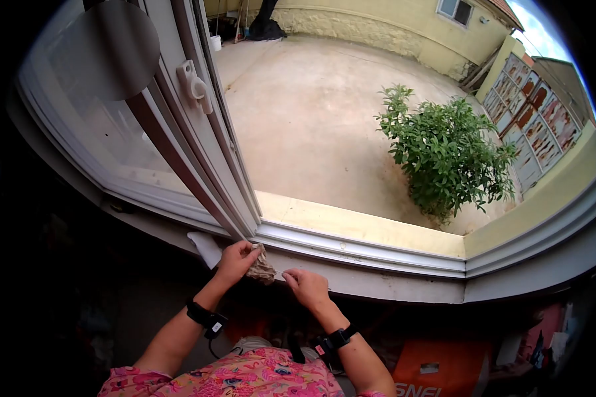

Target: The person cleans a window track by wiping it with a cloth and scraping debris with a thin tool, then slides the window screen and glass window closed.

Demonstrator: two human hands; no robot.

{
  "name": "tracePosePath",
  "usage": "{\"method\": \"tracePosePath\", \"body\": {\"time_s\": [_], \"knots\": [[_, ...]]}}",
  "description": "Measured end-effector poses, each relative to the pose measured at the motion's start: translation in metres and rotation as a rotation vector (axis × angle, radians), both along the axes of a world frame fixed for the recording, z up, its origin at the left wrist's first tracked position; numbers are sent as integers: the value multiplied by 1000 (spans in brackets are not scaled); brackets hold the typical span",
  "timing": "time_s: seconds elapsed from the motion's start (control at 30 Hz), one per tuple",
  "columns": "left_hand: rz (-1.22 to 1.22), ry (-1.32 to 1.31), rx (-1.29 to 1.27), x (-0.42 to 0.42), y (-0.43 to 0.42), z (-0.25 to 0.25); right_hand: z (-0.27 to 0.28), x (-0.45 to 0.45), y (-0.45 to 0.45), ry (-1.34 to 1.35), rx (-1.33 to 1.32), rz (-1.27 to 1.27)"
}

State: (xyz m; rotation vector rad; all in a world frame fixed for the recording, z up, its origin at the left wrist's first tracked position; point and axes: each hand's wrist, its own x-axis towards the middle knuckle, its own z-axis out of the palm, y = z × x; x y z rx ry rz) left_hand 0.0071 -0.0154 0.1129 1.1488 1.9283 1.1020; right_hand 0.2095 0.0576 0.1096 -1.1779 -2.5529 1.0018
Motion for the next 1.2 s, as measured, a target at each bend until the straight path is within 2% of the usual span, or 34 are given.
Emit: {"method": "tracePosePath", "body": {"time_s": [0.07,0.1,0.17,0.27,0.33,0.47,0.53,0.7,0.77,0.87,0.97,1.03,1.2], "knots": [[31,-192,145,-4,1,-18,-2,2,1,10,14,-35],[31,-191,146,-6,0,-15,-3,5,2,-3,8,-85],[7,-406,201,-8,-4,-7,-4,12,3,-17,1,-136],[-13,-417,199,-14,-9,-6,-4,20,5,78,27,-209],[-10,-440,214,-17,-11,-6,-2,23,6,174,74,-139],[-12,-416,211,-21,-15,-8,-6,25,7,131,41,-64],[-3,-396,206,-19,-15,-3,-8,24,6,266,20,77],[33,-437,231,-14,-11,-5,-3,17,3,280,59,140],[58,-715,229,-10,-12,-10,1,15,2,267,83,162],[35,-796,221,-9,-13,-12,11,16,0,179,113,228],[19,-885,207,-11,-14,-7,10,25,7,260,119,207],[-4,-890,209,-12,-14,-1,3,32,13,361,33,27],[-72,-862,158,-12,-14,6,7,26,22,273,9,-182]]}}
